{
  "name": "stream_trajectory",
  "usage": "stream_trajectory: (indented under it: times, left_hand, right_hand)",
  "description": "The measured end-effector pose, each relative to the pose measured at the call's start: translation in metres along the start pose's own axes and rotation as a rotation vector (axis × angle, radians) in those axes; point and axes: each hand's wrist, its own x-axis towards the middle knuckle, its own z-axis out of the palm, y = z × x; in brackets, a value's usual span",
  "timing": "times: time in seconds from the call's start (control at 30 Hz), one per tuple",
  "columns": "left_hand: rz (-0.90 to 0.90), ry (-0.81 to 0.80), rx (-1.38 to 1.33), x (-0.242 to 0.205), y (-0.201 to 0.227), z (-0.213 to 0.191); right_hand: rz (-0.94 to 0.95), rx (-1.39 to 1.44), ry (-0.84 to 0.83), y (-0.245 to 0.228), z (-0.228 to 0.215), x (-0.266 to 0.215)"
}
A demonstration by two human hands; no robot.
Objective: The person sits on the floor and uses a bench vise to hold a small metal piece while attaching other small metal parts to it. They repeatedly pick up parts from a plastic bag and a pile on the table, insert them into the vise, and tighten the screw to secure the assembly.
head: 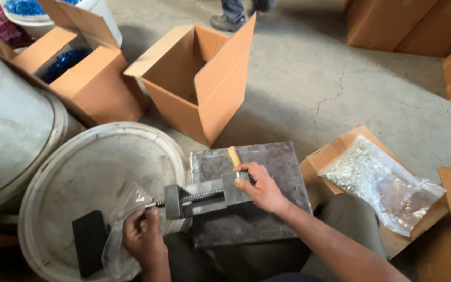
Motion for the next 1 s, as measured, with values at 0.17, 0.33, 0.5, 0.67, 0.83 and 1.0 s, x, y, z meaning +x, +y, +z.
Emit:
stream_trajectory:
  times: [0.17,0.33,0.5,0.67,0.83,1.0]
  left_hand:
    - [0.119,-0.009,0.163,0.006,-0.009,-0.006]
    - [-0.027,-0.034,-0.094,-0.003,-0.005,-0.007]
    - [0.096,-0.089,-0.024,-0.003,0.012,0.007]
    - [0.199,-0.136,0.026,-0.004,0.016,0.008]
    - [0.196,-0.153,0.016,-0.002,0.017,0.008]
    - [0.254,-0.209,0.007,0.0,0.019,0.008]
  right_hand:
    - [-0.045,-0.031,-0.007,0.014,0.007,-0.003]
    - [0.154,0.136,-0.068,0.022,0.012,-0.012]
    - [0.113,0.085,-0.065,0.01,0.008,-0.011]
    - [0.1,0.085,-0.073,0.007,0.008,-0.01]
    - [0.113,0.103,-0.083,0.006,0.007,-0.011]
    - [0.121,0.12,-0.077,0.006,0.008,-0.01]
